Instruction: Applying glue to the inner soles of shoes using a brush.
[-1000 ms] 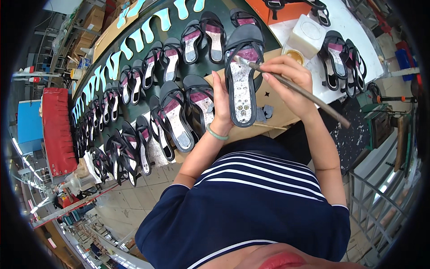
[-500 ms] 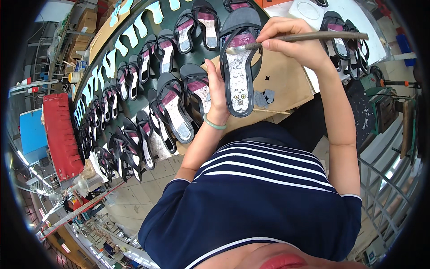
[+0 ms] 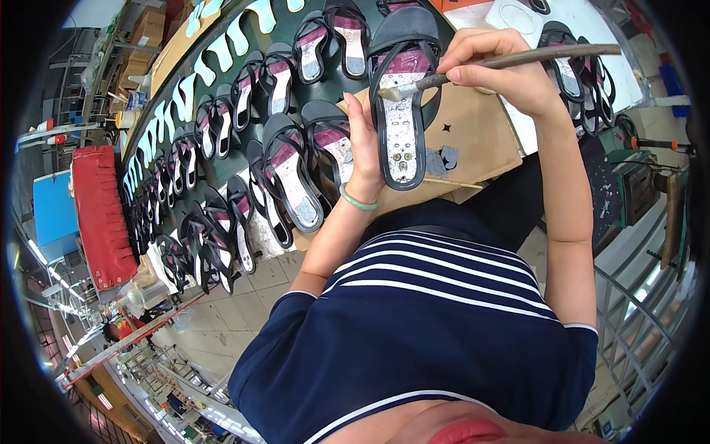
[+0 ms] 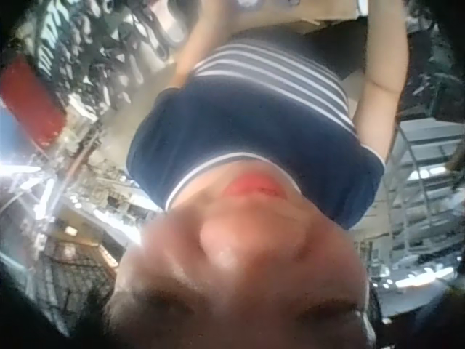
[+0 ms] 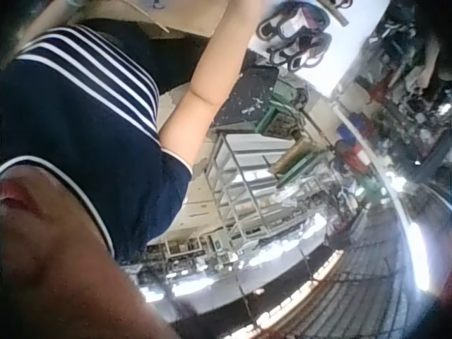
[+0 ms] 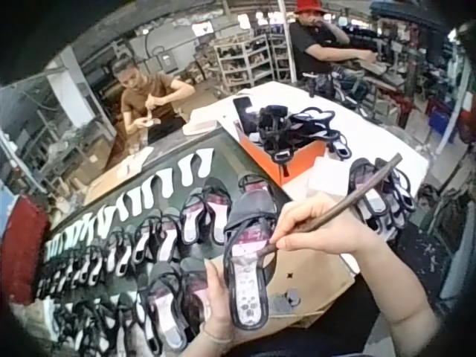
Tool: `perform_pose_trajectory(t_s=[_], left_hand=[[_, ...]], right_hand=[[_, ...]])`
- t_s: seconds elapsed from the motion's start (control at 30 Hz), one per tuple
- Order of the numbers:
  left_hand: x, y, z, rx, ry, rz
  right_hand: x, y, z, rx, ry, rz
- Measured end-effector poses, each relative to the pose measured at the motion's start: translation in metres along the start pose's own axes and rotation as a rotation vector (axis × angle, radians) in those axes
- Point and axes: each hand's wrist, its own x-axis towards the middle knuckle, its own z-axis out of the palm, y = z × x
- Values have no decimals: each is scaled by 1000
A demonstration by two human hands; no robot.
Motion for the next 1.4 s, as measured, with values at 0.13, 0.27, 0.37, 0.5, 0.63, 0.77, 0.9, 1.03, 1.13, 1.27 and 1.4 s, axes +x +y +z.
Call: perform_pose_trajectory(t_s=[0.13, 0.27, 0.37, 0.5, 0.63, 0.77, 0.9, 1.03, 1.13, 1.27, 1.4], left_hand=[[2, 1, 1, -3, -3, 25], [4, 1, 3, 6, 43, 62], [6, 1, -1, 20, 41, 91], [9, 0, 1, -14, 84, 142], [11, 0, 0, -23, 134, 177], [12, 1, -1, -22, 138, 194], [11, 3, 0, -42, 145, 198], [8, 6, 6, -83, 141, 166], [6, 8, 8, -86, 118, 131], [4, 9, 10, -67, 102, 96], [-1, 16, 21, -34, 104, 69]], right_hand=[[-8, -5, 9, -37, 35, -14], [-15, -8, 16, -46, 45, -46], [-22, -10, 23, -65, 65, -71], [-31, -15, 34, -149, 121, -176], [-45, -22, 45, -162, 144, -136], [-55, -29, 54, -182, 154, -142], [-61, -34, 55, -168, 128, -141], [-57, -40, 43, -147, 7, -157], [-46, -39, 29, -138, -109, -194], [-26, -39, 13, -87, -287, -238], [-10, -45, 4, -53, -422, -225]])
